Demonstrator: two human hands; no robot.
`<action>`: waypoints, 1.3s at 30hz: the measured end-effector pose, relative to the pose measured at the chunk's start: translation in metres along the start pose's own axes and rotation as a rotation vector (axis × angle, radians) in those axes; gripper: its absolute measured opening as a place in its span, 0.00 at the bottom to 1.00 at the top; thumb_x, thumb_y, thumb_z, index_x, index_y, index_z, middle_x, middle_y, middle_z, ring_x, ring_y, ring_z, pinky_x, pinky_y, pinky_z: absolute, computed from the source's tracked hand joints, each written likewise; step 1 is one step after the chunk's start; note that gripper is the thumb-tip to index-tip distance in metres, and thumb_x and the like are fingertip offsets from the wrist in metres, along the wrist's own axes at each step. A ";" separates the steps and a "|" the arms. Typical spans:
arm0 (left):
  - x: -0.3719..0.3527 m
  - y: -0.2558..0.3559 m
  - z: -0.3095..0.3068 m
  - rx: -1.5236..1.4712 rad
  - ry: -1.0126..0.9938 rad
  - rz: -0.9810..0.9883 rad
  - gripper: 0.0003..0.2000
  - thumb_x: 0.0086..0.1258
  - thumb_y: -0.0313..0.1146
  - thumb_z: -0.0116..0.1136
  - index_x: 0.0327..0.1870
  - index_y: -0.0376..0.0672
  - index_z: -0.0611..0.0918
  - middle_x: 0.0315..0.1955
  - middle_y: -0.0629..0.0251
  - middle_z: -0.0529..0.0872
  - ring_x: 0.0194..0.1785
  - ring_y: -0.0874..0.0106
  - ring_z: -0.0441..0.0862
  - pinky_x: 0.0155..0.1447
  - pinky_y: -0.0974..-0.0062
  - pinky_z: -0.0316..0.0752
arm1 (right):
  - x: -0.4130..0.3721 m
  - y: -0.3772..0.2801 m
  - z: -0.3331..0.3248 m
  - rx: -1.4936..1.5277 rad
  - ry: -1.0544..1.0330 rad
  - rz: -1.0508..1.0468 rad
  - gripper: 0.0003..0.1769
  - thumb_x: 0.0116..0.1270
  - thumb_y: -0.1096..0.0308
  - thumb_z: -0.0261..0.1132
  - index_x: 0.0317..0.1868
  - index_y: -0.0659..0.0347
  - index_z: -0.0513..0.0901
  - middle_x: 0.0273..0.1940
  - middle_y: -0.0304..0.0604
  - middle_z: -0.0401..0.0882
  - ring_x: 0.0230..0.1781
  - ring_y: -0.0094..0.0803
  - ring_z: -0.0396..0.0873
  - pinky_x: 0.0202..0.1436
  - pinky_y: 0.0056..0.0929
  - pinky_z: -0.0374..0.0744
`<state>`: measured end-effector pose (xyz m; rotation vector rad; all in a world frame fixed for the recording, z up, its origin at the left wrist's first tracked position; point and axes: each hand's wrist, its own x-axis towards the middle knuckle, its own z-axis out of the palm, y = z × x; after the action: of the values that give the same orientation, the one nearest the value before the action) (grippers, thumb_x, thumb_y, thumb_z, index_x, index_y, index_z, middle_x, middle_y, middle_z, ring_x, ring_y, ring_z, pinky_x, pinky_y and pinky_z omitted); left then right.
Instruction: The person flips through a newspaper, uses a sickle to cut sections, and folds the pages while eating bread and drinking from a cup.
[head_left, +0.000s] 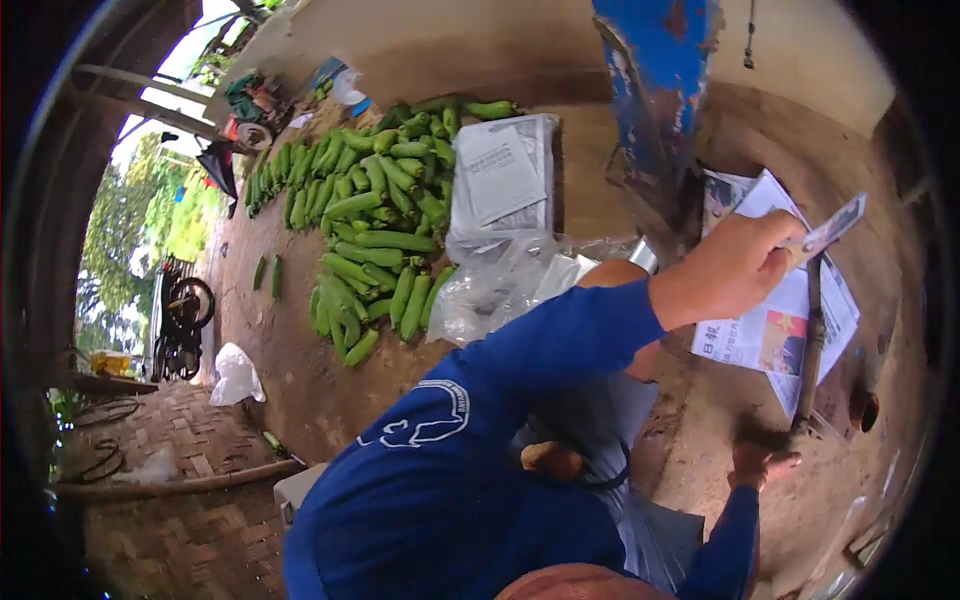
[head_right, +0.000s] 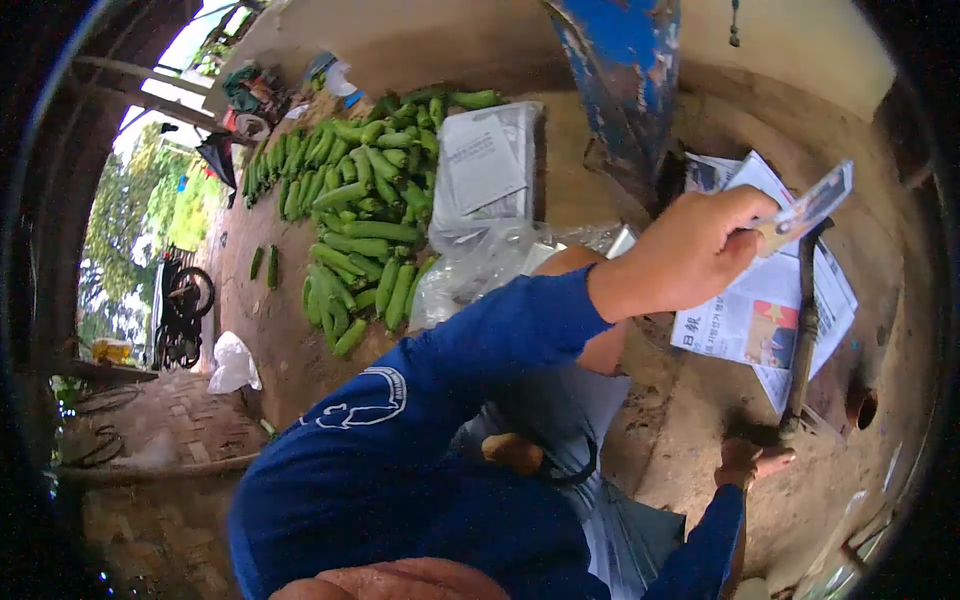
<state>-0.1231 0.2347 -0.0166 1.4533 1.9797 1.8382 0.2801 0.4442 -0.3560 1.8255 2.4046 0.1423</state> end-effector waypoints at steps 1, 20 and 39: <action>0.000 0.001 0.001 -0.014 -0.002 -0.011 0.11 0.70 0.22 0.56 0.52 0.38 0.81 0.32 0.44 0.84 0.31 0.48 0.84 0.36 0.59 0.76 | -0.001 -0.001 0.001 0.000 0.000 0.002 0.41 0.59 0.45 0.63 0.65 0.69 0.74 0.73 0.68 0.53 0.75 0.62 0.50 0.78 0.51 0.52; 0.004 -0.001 0.009 0.052 -0.066 -0.029 0.10 0.68 0.21 0.56 0.49 0.36 0.81 0.31 0.42 0.85 0.32 0.47 0.86 0.35 0.56 0.77 | -0.001 -0.001 0.017 -0.022 -0.034 -0.057 0.34 0.62 0.45 0.62 0.59 0.64 0.79 0.67 0.64 0.65 0.68 0.61 0.62 0.70 0.49 0.63; -0.002 -0.011 0.000 0.032 -0.031 0.029 0.08 0.68 0.23 0.57 0.46 0.39 0.82 0.26 0.46 0.85 0.33 0.44 0.84 0.38 0.47 0.75 | -0.015 0.001 0.011 -0.085 -0.081 -0.152 0.28 0.65 0.45 0.61 0.53 0.60 0.85 0.61 0.61 0.77 0.60 0.60 0.74 0.63 0.48 0.74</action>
<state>-0.1278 0.2347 -0.0263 1.5181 1.9936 1.7911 0.2870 0.4298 -0.3665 1.5754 2.4294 0.1506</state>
